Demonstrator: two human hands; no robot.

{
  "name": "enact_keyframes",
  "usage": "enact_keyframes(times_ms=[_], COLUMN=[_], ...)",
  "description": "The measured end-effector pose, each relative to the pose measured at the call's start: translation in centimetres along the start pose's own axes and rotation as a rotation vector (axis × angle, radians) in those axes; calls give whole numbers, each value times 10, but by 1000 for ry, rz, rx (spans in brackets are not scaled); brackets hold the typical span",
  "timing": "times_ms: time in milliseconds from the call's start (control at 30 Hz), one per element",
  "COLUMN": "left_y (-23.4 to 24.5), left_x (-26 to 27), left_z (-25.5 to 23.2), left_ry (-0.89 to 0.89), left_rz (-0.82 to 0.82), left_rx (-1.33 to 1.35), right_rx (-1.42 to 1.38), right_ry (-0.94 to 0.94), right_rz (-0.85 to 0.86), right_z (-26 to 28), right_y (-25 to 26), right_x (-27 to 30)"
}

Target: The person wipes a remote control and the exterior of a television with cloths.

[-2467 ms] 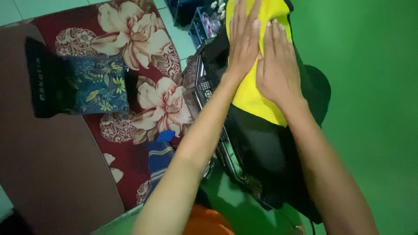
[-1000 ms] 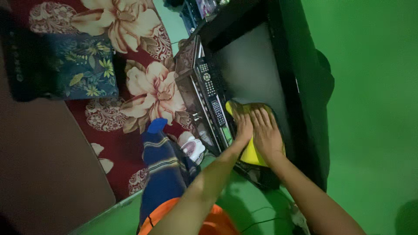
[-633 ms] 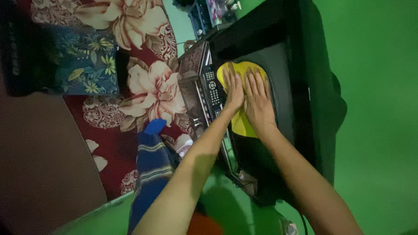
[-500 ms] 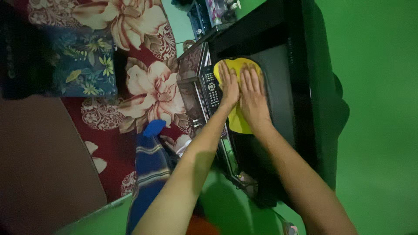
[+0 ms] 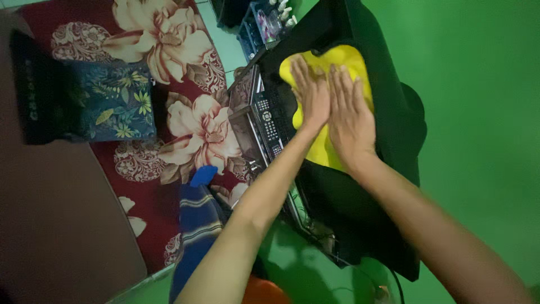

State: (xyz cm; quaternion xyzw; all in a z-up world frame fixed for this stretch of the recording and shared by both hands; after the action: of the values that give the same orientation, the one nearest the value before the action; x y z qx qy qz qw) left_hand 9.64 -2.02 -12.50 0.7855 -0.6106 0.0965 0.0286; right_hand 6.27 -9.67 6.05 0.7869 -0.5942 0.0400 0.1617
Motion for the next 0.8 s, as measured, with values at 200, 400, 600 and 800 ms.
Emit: enact_keyframes(times_ms=[200, 400, 600, 800], left_y=[6, 41, 41, 2], left_x=[43, 116, 156, 139], left_z=[-35, -32, 29, 198], left_ry=[-347, -662, -402, -36], left_rz=[23, -16, 147, 523], left_rx=[-145, -194, -235, -391], right_rx=[-45, -123, -321, -1023], right_ry=[-91, 49, 129, -20], right_rz=[-23, 142, 340, 490], right_z=[-16, 22, 93, 181], right_y=[3, -2, -28, -75], right_x=[48, 100, 129, 114])
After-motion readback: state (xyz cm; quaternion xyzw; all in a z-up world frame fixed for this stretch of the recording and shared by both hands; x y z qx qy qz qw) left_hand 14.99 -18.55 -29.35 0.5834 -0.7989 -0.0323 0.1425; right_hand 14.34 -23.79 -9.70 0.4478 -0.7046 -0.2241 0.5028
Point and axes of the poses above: each hand's wrist, its own x-axis away from the middle knuckle, its own y-axis out of the back of the hand, z = x × y, the point moved 1 cm from there along -x, towards the middle knuckle, and after that the axes turned 1 degree about -z, right-handed, at the moved point
